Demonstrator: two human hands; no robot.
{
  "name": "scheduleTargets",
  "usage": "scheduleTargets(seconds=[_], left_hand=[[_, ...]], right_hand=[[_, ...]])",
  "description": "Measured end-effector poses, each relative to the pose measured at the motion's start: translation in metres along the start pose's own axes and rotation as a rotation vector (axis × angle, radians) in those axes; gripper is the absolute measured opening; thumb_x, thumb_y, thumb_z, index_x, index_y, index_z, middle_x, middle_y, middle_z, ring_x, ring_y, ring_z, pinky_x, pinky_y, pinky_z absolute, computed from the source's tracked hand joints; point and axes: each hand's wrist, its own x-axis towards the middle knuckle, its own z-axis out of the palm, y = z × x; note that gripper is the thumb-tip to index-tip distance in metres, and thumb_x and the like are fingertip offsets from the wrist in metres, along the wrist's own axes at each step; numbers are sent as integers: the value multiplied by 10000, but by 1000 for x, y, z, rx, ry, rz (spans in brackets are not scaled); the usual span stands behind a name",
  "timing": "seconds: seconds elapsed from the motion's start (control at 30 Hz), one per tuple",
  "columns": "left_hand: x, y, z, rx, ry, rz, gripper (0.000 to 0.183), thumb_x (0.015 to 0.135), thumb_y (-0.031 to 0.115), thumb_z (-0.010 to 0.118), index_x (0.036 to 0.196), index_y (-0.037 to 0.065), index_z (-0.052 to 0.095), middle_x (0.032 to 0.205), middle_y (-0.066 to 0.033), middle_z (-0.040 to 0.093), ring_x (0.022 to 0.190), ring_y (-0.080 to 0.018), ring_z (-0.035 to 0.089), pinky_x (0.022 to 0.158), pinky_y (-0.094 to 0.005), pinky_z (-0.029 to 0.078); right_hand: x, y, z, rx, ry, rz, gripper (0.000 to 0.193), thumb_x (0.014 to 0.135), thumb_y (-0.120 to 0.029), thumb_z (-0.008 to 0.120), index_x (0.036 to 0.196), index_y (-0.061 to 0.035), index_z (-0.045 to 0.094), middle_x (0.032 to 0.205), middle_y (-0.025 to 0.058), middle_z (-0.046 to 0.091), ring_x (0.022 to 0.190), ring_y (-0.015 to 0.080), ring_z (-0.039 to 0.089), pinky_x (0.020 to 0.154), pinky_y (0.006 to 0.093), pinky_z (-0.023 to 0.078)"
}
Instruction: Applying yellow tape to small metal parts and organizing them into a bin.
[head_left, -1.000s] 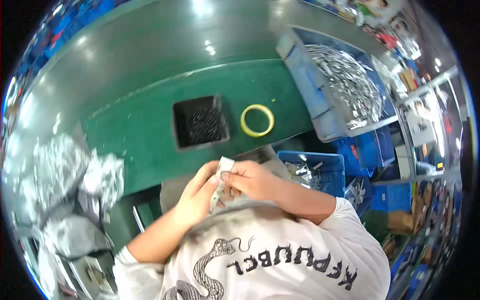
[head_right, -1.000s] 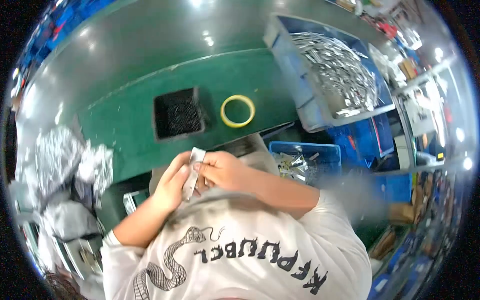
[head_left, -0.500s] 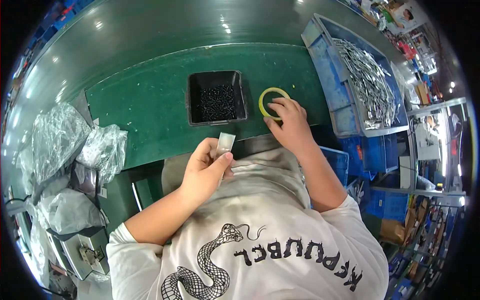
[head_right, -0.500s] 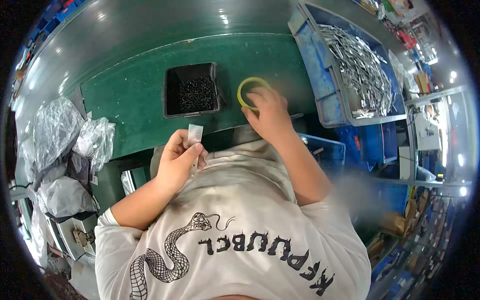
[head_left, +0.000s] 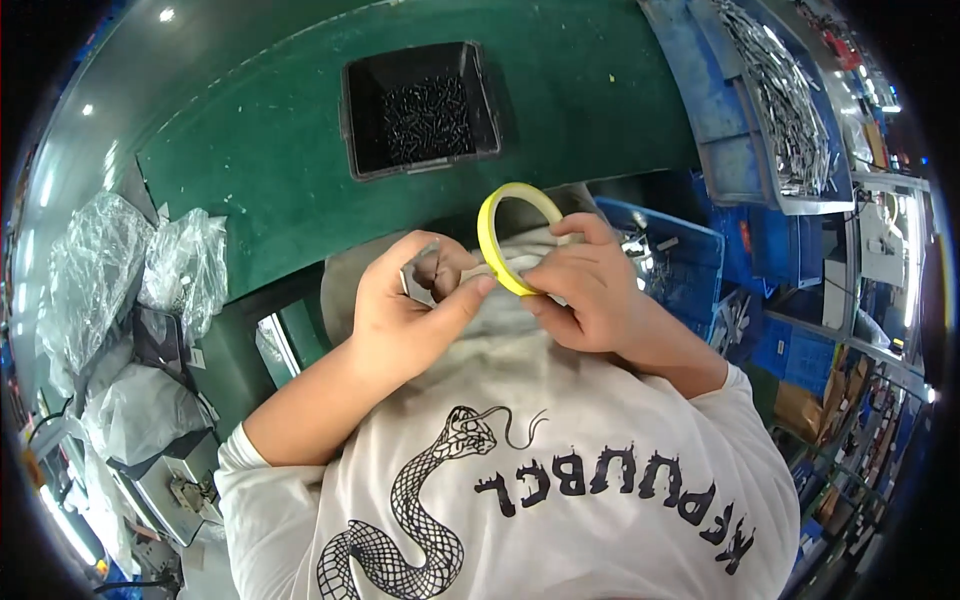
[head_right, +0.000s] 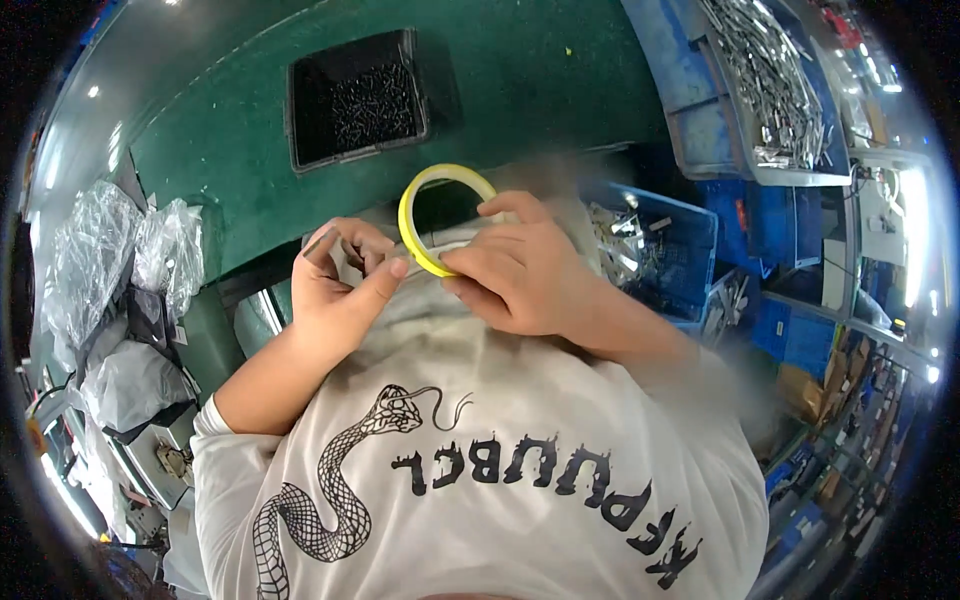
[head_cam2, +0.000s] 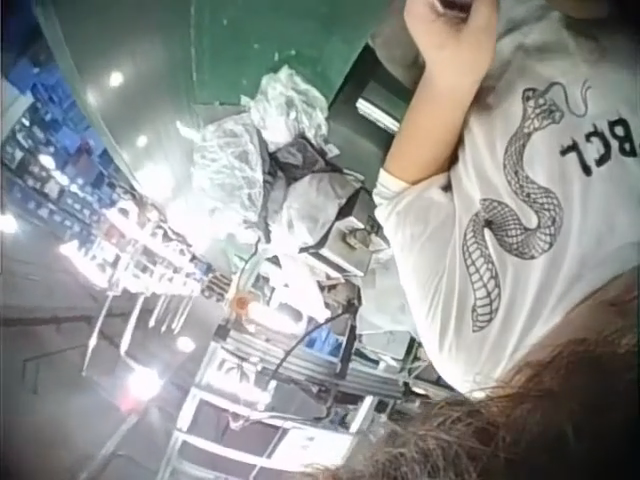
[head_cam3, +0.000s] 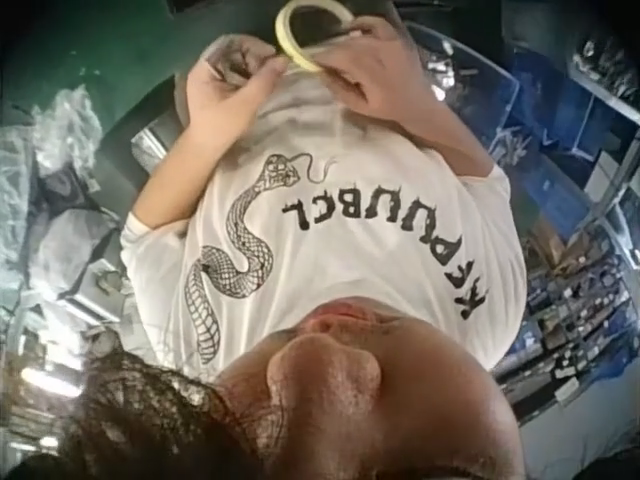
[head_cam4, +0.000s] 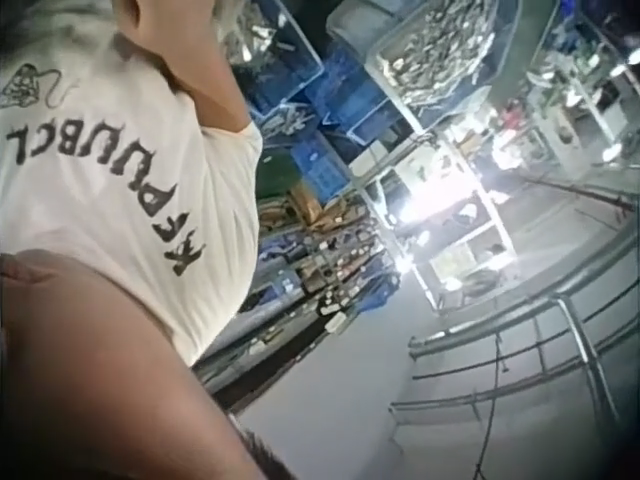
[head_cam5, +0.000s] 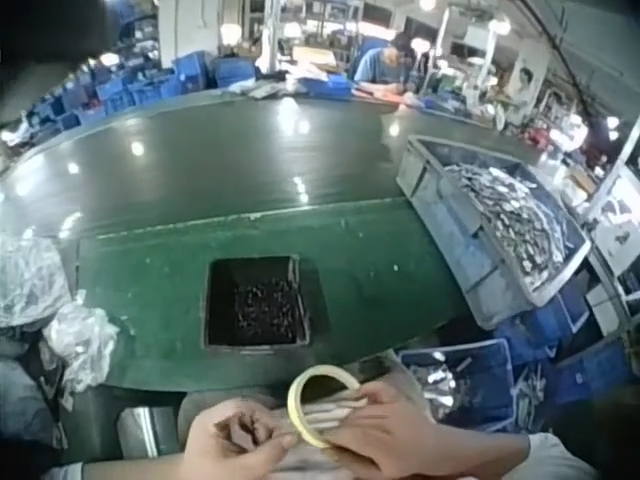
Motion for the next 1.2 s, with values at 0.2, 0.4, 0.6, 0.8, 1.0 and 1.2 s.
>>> scheduleTargets(seconds=[0.2, 0.4, 0.6, 0.8, 1.0, 1.2], left_hand=[[-4, -4, -4, 121, -74, 76, 267, 805, -119, 703, 987, 27, 573, 719, 20, 507, 638, -49, 433, 574, -214, 356], [-3, -4, -4, 168, -83, 122, 276, 800, -121, 705, 996, 25, 576, 727, 20, 517, 656, -50, 443, 599, -216, 360], [0, -12, -4, 205, -85, 233, 263, 787, -72, 723, 1000, 33, 610, 733, 26, 520, 624, -40, 427, 548, -210, 360], [-1, -12, -5, 172, -89, 202, 258, 782, -79, 714, 992, 27, 608, 731, 18, 526, 619, -49, 438, 547, -218, 366], [-2, -5, -5, 193, -130, 138, 231, 804, -98, 704, 960, 26, 588, 777, -15, 582, 648, -75, 489, 595, -233, 384], [0, -2, -6, 225, -180, 161, 200, 774, -100, 709, 899, 14, 602, 784, -41, 611, 661, -95, 534, 591, -243, 413]], right_hand=[[2, 0, 5, 3, -17, -23, 269, 768, -76, 762, 987, -59, 607, 738, 31, 669, 663, 195, 650, 904, 466, 447], [1, 1, 5, -15, -28, -53, 277, 776, -87, 762, 1001, -69, 602, 747, 20, 669, 668, 183, 655, 896, 470, 449], [1, 3, 6, -33, -15, -77, 275, 787, -112, 764, 1009, -66, 610, 763, 20, 669, 676, 179, 657, 890, 470, 456], [1, 3, 6, -43, -21, -87, 268, 783, -118, 769, 1000, -64, 621, 766, 21, 667, 675, 184, 657, 891, 470, 459], [0, 3, 6, -41, -14, -85, 260, 777, -117, 771, 986, -60, 627, 768, 24, 663, 673, 187, 657, 888, 468, 461], [0, 4, 7, -50, -11, -99, 260, 776, -114, 767, 987, -55, 626, 775, 27, 661, 683, 189, 654, 869, 458, 471]])
